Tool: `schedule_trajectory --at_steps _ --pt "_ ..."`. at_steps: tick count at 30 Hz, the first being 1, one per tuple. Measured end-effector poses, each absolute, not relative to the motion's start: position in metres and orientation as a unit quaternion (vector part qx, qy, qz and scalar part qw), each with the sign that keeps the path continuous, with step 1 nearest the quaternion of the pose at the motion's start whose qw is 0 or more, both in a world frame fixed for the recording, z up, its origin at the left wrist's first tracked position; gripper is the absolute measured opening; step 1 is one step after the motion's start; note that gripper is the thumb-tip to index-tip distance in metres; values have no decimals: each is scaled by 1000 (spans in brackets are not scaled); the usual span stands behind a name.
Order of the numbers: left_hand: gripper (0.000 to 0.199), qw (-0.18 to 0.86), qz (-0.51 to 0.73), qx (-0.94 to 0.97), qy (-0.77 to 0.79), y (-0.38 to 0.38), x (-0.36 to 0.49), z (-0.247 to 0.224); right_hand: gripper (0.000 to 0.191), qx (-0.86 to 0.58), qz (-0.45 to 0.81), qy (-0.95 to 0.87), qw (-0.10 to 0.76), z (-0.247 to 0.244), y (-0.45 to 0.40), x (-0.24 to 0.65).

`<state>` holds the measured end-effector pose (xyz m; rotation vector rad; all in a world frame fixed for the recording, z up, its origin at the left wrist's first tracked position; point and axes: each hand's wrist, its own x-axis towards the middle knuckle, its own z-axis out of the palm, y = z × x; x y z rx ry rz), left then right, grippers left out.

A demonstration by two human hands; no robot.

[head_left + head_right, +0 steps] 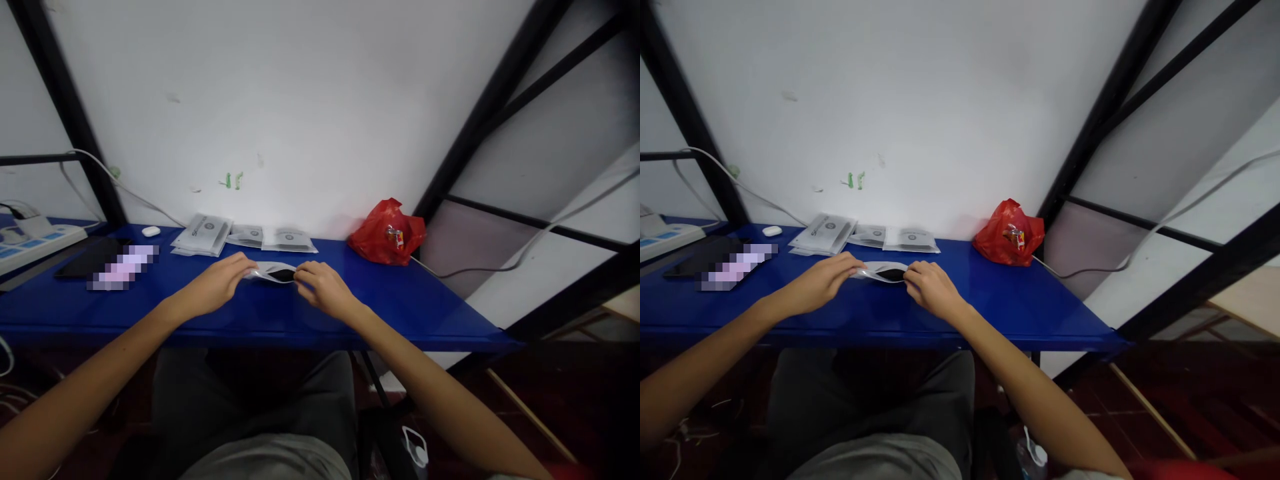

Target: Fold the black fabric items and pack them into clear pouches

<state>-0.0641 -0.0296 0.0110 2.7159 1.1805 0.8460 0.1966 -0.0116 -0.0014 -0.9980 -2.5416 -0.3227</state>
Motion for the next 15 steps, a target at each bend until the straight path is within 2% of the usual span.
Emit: schedule_trajectory --at_steps 5,10,15 --pt "27 -2 288 882 374 -28 -66 11 18 -360 -84 -902 221 25 -17 196" --pt "28 -62 271 892 357 -29 -61 9 17 -358 -105 -909 185 37 -22 194" --pt "30 -33 277 882 380 -26 -60 12 23 -384 -170 -896 145 41 -30 191"
